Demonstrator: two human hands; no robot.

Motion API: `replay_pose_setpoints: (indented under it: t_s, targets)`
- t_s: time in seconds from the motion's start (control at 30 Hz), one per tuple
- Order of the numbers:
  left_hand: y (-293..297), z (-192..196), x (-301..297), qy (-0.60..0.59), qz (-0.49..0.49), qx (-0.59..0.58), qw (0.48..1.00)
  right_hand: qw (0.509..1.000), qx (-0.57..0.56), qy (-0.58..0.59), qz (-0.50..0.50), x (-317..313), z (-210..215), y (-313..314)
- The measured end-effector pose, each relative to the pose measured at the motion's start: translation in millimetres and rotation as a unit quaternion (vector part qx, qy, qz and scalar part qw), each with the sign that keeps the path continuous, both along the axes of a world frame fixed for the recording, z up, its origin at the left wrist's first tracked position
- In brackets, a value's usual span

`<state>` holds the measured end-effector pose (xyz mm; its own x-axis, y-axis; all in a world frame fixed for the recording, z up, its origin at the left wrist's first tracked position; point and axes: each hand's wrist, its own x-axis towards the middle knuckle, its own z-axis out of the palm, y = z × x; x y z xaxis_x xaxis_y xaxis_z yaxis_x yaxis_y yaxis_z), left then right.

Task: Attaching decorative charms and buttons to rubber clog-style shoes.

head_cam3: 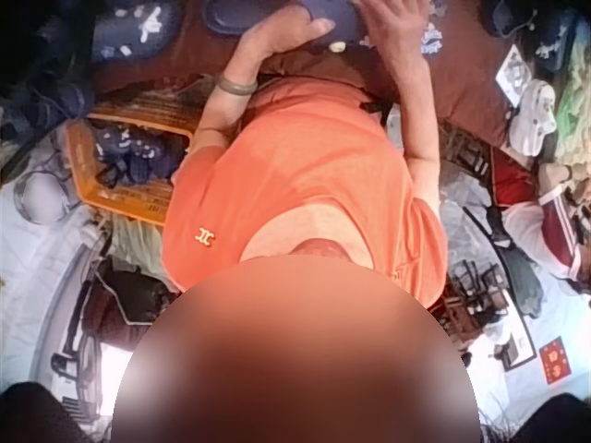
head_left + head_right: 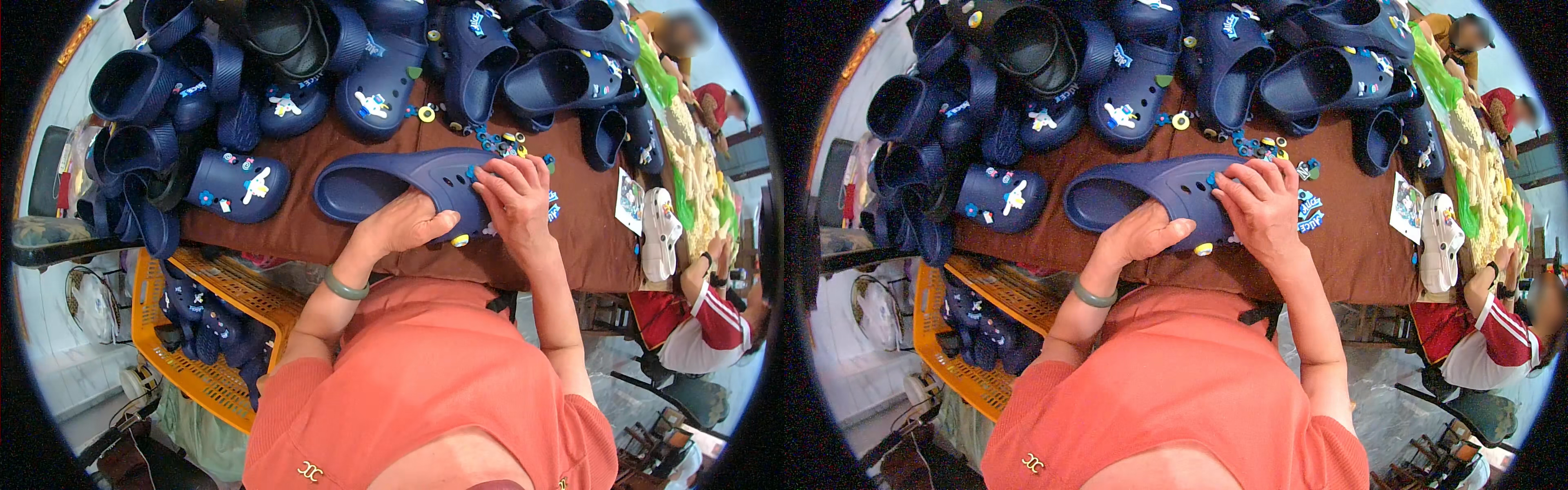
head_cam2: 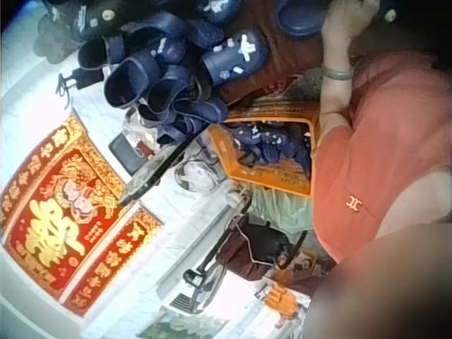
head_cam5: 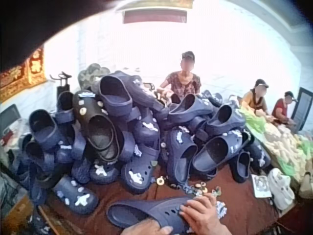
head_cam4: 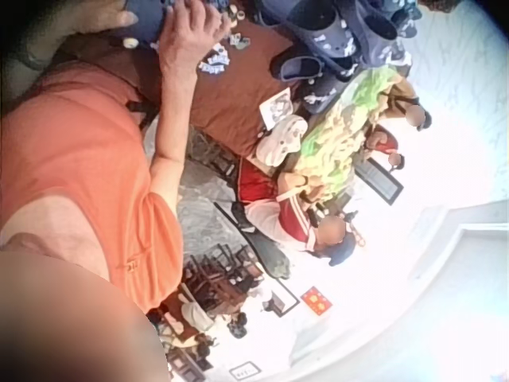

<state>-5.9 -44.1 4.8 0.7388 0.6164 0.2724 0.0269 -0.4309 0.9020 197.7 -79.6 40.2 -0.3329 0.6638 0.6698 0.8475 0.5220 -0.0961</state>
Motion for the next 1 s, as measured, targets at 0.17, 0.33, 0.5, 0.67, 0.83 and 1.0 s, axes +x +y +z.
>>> replay_pose_setpoints:
  t_s: [0.17, 0.33, 0.5, 0.67, 0.83, 1.0]
  targets:
    - [-0.4, -1.9, 0.7, -0.012, 0.012, 0.021, 1.000, 0.995, -0.016, -0.086, -0.040, -10.6, 2.2, -11.1]
    - [0.8, 4.8, -1.0, 0.049, 0.005, -0.050, 0.998, 0.997, -0.005, -0.055, -0.061, -19.3, -7.8, -11.8]
    - [8.1, 8.5, 4.7, 0.005, 0.013, -0.118, 0.993, 0.991, -0.044, 0.116, -0.039, 9.4, -12.8, -11.1]
    - [7.9, -0.8, 6.3, -0.054, 0.066, -0.141, 0.986, 0.926, 0.046, 0.304, -0.217, 84.3, -33.3, -19.0]
    - [8.9, -6.8, 1.6, -0.002, 0.072, -0.121, 0.990, 0.795, -0.031, 0.538, -0.278, 125.4, -79.2, -26.7]
    - [1.6, -8.1, 3.1, -0.016, 0.073, -0.198, 0.977, 0.861, -0.102, 0.441, -0.232, 124.2, -88.3, -18.4]
